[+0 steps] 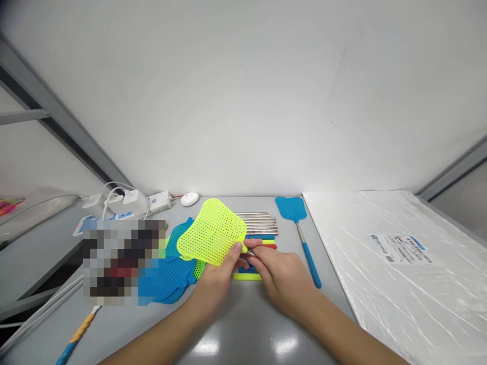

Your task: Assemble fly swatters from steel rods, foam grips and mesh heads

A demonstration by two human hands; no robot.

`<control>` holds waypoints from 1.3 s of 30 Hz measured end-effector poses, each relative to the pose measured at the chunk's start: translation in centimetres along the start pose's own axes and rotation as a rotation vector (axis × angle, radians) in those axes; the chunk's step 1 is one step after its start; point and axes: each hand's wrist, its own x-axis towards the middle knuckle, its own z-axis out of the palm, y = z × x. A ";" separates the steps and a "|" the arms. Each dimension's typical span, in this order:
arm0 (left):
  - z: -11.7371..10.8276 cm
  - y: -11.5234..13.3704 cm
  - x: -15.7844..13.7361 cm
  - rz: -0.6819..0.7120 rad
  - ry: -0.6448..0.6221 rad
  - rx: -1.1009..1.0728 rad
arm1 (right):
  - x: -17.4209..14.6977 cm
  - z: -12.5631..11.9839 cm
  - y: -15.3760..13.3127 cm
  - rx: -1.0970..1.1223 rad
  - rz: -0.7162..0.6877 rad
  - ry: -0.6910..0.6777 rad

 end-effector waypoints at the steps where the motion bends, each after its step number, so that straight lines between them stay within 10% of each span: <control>1: -0.1 0.0 0.1 0.009 0.006 0.001 | 0.2 -0.2 -0.2 0.089 0.037 -0.029; 9: -0.1 1.2 0.2 0.035 -0.196 0.025 | 0.8 -2.0 0.2 1.119 0.544 -0.454; 13: -0.1 1.4 0.3 -0.015 -0.246 0.017 | 0.7 -2.0 0.8 1.297 0.669 -0.546; 22: 0.3 0.1 0.2 0.010 -0.151 -0.164 | 1.2 -2.1 -1.5 0.615 0.190 -0.175; 32: 0.3 0.3 0.2 0.072 0.023 -0.134 | 0.9 -0.6 -1.2 -0.132 0.195 -0.097; 39: 0.3 -0.3 -0.2 -0.040 -0.023 -0.169 | 0.3 -0.7 -0.7 -0.232 0.092 -0.047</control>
